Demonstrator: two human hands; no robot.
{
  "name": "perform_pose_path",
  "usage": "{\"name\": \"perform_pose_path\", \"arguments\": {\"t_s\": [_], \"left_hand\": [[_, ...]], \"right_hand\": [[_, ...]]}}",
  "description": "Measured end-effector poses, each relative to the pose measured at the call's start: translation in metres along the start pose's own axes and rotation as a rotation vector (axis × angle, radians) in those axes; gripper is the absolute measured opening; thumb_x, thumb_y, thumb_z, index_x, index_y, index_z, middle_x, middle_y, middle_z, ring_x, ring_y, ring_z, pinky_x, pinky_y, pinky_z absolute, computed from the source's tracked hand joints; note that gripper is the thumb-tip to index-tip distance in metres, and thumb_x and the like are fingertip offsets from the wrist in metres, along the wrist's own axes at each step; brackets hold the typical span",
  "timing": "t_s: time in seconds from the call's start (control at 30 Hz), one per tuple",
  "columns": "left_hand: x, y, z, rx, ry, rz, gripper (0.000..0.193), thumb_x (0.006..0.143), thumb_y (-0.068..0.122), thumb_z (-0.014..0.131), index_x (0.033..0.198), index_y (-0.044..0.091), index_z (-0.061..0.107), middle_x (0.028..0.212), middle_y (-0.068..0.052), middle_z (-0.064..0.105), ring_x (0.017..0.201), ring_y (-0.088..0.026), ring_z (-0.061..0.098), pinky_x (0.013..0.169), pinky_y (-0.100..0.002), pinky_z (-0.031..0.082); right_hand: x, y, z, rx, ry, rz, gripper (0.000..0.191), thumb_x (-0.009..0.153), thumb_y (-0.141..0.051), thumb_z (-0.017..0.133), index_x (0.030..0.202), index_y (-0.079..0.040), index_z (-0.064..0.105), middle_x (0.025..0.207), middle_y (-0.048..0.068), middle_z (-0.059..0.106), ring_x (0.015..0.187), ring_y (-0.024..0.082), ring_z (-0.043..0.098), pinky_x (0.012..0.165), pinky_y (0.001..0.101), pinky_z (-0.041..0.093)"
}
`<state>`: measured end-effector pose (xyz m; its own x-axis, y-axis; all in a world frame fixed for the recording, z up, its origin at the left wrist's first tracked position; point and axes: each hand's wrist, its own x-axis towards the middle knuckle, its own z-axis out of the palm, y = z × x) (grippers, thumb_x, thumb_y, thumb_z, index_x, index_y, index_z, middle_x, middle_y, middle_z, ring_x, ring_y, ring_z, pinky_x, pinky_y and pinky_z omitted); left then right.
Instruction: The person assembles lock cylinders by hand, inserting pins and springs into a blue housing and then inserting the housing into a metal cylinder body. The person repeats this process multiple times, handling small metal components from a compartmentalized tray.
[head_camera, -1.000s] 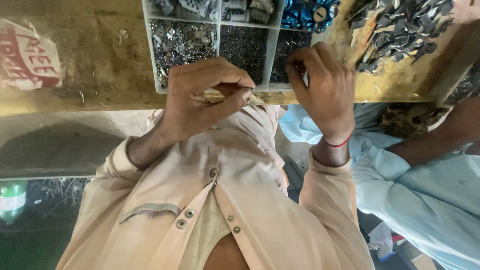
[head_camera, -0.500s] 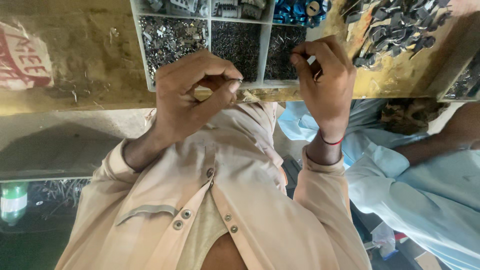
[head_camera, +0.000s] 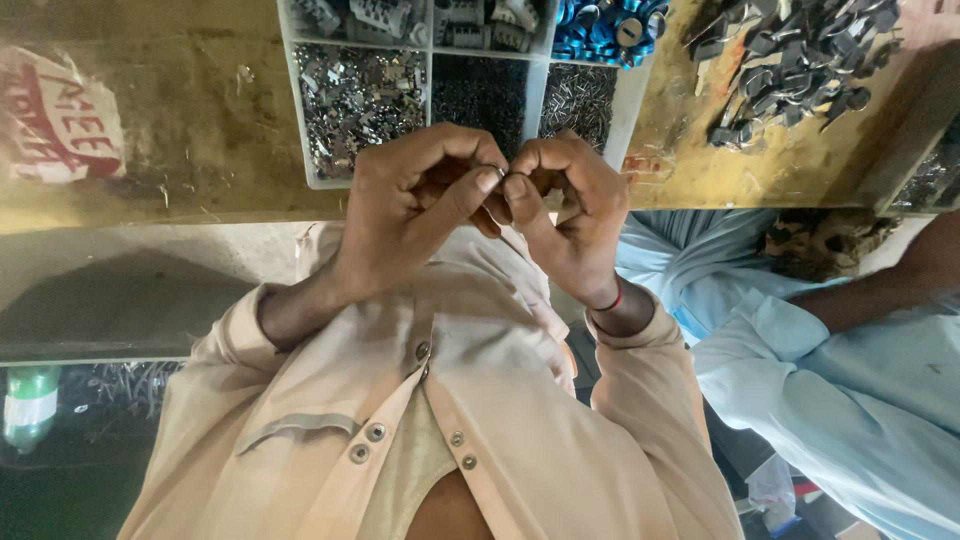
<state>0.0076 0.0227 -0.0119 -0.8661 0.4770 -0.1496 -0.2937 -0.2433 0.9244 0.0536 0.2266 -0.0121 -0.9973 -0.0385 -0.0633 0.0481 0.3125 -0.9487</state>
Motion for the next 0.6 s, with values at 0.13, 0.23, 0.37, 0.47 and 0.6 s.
{"name": "perform_pose_path", "arguments": {"t_s": [0.13,0.23,0.37,0.47,0.6], "left_hand": [[-0.001,0.000,0.000,-0.005,-0.022,0.053,0.009,0.109,-0.004,0.061,0.118,-0.007,0.062,0.106,-0.011,0.070,0.092,-0.016,0.077,0.081,-0.026,0.068],[-0.001,0.000,0.000,-0.050,0.011,0.013,0.010,0.109,-0.004,0.061,0.118,-0.007,0.063,0.108,-0.011,0.071,0.092,-0.016,0.077,0.080,-0.027,0.069],[0.002,0.004,-0.010,0.045,-0.057,0.043,0.008,0.106,-0.004,0.065,0.113,-0.007,0.066,0.106,-0.013,0.067,0.083,-0.013,0.073,0.070,-0.025,0.063],[0.001,0.010,-0.018,0.098,-0.124,-0.053,0.009,0.104,-0.001,0.066,0.111,-0.006,0.067,0.096,-0.010,0.071,0.076,-0.010,0.072,0.065,-0.023,0.062],[0.002,0.009,-0.022,-0.052,-0.143,-0.137,0.010,0.102,0.001,0.066,0.110,-0.005,0.067,0.088,-0.006,0.072,0.071,-0.008,0.070,0.062,-0.022,0.061]], "right_hand": [[-0.004,0.006,0.008,0.393,0.015,0.155,0.014,0.105,-0.012,0.069,0.109,-0.002,0.060,0.092,0.003,0.056,0.067,0.007,0.052,0.059,0.0223,0.042],[-0.004,0.009,0.014,0.102,0.093,-0.117,0.016,0.104,-0.010,0.073,0.113,-0.004,0.060,0.095,0.006,0.063,0.075,0.014,0.060,0.067,0.0255,0.048],[0.008,0.013,0.005,-0.329,0.136,-0.530,0.031,0.095,-0.010,0.084,0.114,0.001,0.061,0.104,0.014,0.071,0.087,0.026,0.072,0.073,0.0326,0.057],[0.021,0.010,-0.012,-0.300,-0.112,-0.626,0.025,0.088,-0.002,0.086,0.109,-0.003,0.074,0.097,0.011,0.074,0.081,0.022,0.071,0.069,0.0335,0.056],[0.040,-0.011,-0.024,-0.031,-0.258,-0.294,0.023,0.098,0.003,0.081,0.117,-0.006,0.072,0.105,0.010,0.075,0.092,0.019,0.075,0.072,0.0283,0.060]]}}
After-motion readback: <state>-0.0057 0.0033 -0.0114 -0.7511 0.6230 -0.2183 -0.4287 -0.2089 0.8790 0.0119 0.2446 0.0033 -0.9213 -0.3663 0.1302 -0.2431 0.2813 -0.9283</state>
